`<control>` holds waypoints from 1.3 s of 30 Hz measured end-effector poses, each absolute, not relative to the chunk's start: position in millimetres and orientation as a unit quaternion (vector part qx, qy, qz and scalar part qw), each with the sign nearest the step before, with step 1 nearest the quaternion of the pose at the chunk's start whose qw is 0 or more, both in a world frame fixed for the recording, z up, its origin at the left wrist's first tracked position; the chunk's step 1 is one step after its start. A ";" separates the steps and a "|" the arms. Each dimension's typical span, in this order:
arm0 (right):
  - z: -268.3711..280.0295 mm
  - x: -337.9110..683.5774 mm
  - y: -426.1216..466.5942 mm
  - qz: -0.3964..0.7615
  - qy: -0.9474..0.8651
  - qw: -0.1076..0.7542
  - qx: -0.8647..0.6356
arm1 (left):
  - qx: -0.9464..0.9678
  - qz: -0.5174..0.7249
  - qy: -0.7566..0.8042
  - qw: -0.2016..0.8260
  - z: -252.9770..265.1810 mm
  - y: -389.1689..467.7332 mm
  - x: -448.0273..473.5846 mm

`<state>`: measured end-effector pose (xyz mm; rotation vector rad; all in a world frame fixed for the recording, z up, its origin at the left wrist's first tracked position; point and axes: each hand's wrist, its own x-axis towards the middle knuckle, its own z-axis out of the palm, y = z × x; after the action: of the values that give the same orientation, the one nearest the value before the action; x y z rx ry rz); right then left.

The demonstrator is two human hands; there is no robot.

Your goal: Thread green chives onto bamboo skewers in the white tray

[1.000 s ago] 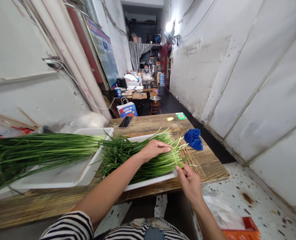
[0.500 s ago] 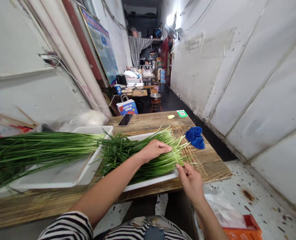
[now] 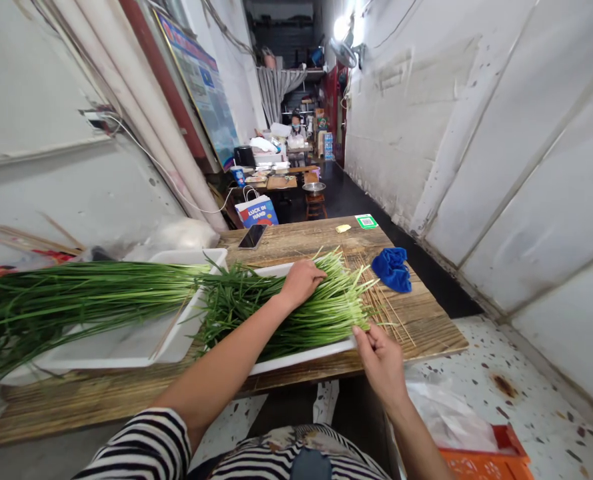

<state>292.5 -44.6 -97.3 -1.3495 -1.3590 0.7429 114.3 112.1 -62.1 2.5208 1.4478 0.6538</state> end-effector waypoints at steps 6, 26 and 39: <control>-103.9 295.6 -43.1 0.334 -0.556 0.514 -0.561 | 0.836 0.184 0.517 0.004 -61.4 106.2 119.7; -101.2 294.2 -41.3 0.331 -0.547 0.527 -0.559 | 0.775 0.309 0.474 0.282 -53.6 91.5 123.6; -98.0 293.2 -42.2 0.355 -0.535 0.528 -0.555 | 0.775 0.308 0.379 0.400 -53.0 81.0 129.1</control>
<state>293.2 -42.2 -98.0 -1.3255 -1.2793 0.8490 129.1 81.0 -53.0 1.9604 0.9590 0.7801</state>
